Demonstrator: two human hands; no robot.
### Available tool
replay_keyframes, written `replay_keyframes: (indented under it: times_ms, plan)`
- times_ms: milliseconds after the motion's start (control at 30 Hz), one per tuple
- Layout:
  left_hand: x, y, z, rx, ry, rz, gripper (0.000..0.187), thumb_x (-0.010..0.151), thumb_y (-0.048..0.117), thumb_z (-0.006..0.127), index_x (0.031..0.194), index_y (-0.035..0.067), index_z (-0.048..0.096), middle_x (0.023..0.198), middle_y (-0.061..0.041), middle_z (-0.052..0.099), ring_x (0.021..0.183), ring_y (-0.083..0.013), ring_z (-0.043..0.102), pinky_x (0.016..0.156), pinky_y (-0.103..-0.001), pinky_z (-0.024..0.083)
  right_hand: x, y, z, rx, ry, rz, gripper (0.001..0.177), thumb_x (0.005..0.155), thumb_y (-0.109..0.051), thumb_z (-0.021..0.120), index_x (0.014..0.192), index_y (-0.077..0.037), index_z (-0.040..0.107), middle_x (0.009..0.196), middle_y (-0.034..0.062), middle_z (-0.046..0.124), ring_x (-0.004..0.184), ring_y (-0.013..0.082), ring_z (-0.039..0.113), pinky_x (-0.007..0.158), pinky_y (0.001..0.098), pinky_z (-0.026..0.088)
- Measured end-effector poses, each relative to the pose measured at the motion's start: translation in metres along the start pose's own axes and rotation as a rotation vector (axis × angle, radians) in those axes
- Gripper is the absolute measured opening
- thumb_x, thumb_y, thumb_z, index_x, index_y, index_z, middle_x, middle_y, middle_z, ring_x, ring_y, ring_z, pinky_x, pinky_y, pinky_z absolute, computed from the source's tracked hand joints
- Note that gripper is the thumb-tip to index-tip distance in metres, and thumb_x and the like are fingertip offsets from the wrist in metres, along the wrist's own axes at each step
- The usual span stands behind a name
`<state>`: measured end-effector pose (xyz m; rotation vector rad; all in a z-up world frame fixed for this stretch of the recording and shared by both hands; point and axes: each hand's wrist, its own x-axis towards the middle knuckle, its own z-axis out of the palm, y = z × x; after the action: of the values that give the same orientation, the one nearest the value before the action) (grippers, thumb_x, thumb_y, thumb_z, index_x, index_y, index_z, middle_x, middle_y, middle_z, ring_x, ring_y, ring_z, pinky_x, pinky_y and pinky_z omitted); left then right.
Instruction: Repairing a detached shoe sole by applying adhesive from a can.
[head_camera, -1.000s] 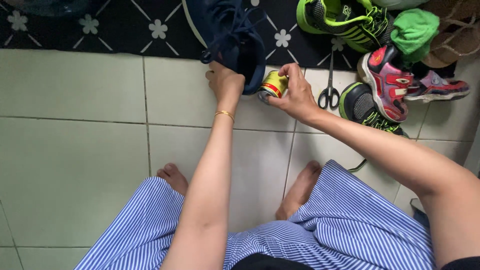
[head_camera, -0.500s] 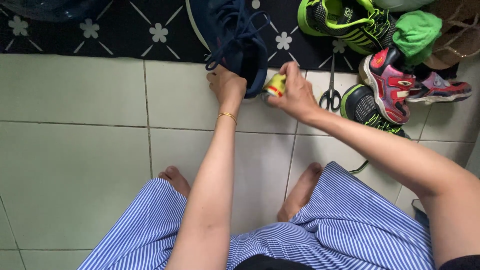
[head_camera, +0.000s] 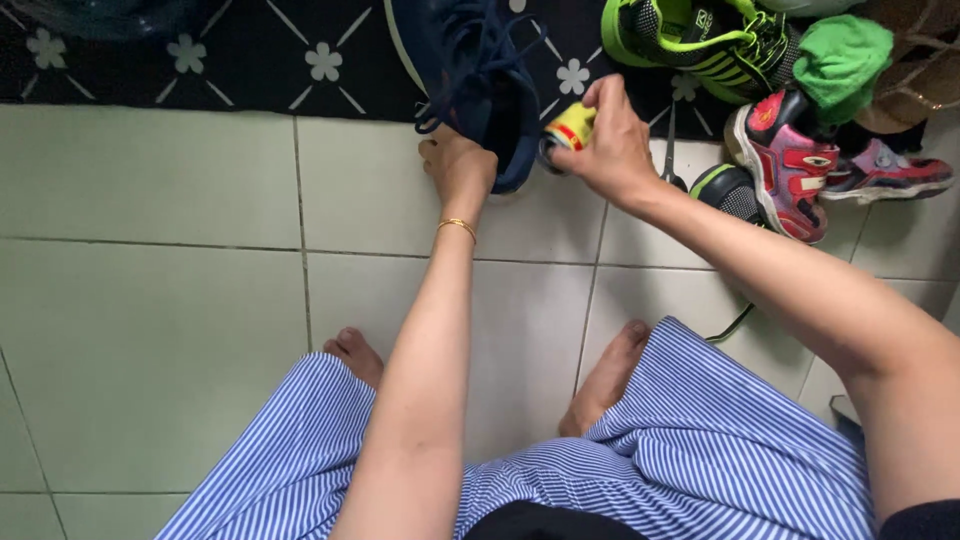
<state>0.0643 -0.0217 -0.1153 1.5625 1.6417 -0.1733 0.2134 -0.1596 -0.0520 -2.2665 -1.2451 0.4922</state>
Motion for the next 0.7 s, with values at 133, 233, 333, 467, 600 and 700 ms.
replay_keyframes:
  times_ms: [133,233,333,467,600,700]
  plan:
    - [0.000,0.008,-0.004,-0.008,0.027,0.051,0.082,0.074,0.006,0.077,0.143,0.001,0.033,0.139,-0.030,0.040,0.126,-0.0493,0.047,0.107,-0.048,0.045,-0.014,0.003,0.001,0.029,-0.079,0.010,0.070,0.073,-0.025,0.090,0.117,-0.003,0.040,0.106,0.0176,0.057,0.095,0.0365,0.064,0.083,0.0446,0.053]
    - [-0.011,0.004,-0.009,0.004,0.040,0.051,0.085,0.074,0.006,0.076,0.145,0.001,0.030,0.135,-0.031,0.042,0.122,-0.0494,0.049,0.106,-0.049,0.046,-0.025,0.008,0.008,0.101,-0.208,-0.029,0.072,0.071,-0.026,0.090,0.119,-0.004,0.040,0.108,0.0181,0.057,0.097,0.0361,0.064,0.084,0.0436,0.053]
    - [-0.010,0.004,-0.007,-0.018,0.051,0.083,0.078,0.076,0.005,0.073,0.143,0.003,0.033,0.134,-0.030,0.042,0.121,-0.0502,0.050,0.105,-0.050,0.047,-0.015,0.006,0.004,0.092,-0.197,-0.080,0.073,0.070,-0.025,0.089,0.121,-0.004,0.040,0.109,0.0183,0.057,0.098,0.0361,0.063,0.085,0.0433,0.053]
    - [-0.014,0.013,-0.014,-0.046,0.048,0.067,0.075,0.075,0.002,0.072,0.140,0.005,0.033,0.136,-0.026,0.038,0.121,-0.0490,0.049,0.102,-0.049,0.049,-0.012,0.004,0.004,0.086,-0.179,0.026,0.071,0.071,-0.025,0.088,0.119,-0.006,0.040,0.107,0.0159,0.058,0.097,0.0356,0.064,0.084,0.0441,0.052]
    - [-0.025,0.022,-0.029,-0.057,0.005,0.027,0.083,0.074,0.002,0.073,0.144,0.008,0.028,0.137,-0.023,0.035,0.123,-0.0478,0.047,0.101,-0.050,0.048,-0.020,0.003,0.012,0.120,-0.225,0.027,0.071,0.070,-0.026,0.088,0.119,-0.007,0.040,0.104,0.0162,0.058,0.093,0.0356,0.065,0.081,0.0439,0.053]
    - [-0.022,0.019,-0.024,-0.046,0.008,0.042,0.087,0.075,0.002,0.073,0.147,0.008,0.026,0.136,-0.023,0.036,0.122,-0.0472,0.048,0.101,-0.049,0.049,-0.010,0.008,0.007,0.092,-0.166,0.065,0.070,0.072,-0.027,0.088,0.118,-0.006,0.040,0.104,0.0159,0.060,0.094,0.0360,0.066,0.082,0.0441,0.053]
